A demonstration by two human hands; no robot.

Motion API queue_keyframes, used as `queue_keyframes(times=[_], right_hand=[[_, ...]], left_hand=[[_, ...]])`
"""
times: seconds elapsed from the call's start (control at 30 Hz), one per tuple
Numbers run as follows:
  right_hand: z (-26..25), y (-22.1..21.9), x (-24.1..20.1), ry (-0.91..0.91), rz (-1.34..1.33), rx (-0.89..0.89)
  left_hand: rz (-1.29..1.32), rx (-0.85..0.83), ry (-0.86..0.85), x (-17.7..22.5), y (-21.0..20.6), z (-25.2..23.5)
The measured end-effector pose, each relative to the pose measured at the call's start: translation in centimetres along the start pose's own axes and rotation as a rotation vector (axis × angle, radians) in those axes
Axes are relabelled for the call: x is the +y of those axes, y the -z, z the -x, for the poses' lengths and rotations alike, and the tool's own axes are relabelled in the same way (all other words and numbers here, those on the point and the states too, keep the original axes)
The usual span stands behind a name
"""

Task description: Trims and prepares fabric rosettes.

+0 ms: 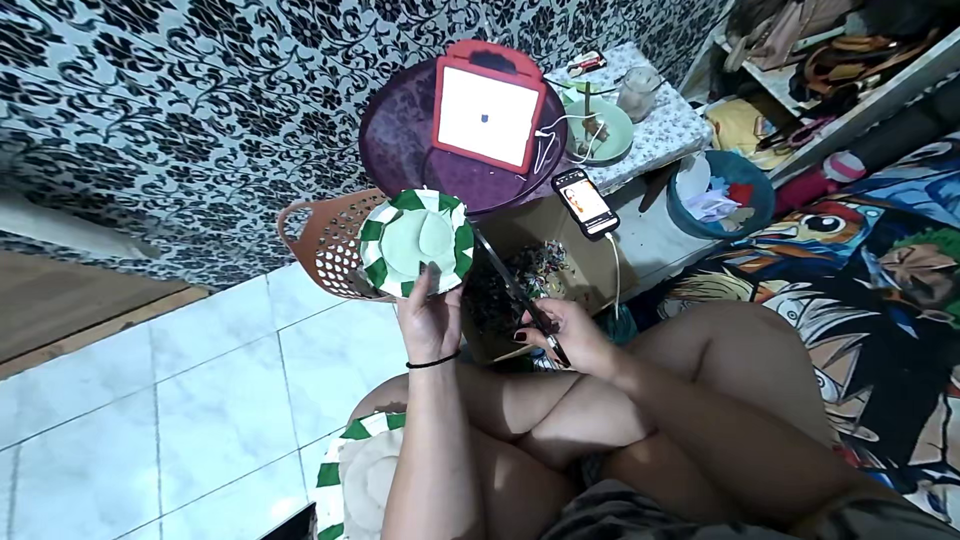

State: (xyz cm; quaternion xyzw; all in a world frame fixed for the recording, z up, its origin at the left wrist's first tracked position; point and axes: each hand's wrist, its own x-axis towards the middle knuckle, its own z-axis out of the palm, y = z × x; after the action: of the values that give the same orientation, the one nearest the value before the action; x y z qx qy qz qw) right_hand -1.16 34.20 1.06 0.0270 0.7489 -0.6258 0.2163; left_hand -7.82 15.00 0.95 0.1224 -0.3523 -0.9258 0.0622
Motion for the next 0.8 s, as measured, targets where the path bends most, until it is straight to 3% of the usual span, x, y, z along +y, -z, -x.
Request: queue_keyframes(times=[0.23,0.8], right_hand=[[0.1,-0.7,1.1,0.039,-0.137,-0.184],[-0.2,-0.6,-0.1,-0.012,-0.302,-0.058]], left_hand=[[-0.220,0.071,-0.141,-0.6,-0.5,0.3],[-0.338,-0.082,-0.162,-1.5,-0.7,1.3]])
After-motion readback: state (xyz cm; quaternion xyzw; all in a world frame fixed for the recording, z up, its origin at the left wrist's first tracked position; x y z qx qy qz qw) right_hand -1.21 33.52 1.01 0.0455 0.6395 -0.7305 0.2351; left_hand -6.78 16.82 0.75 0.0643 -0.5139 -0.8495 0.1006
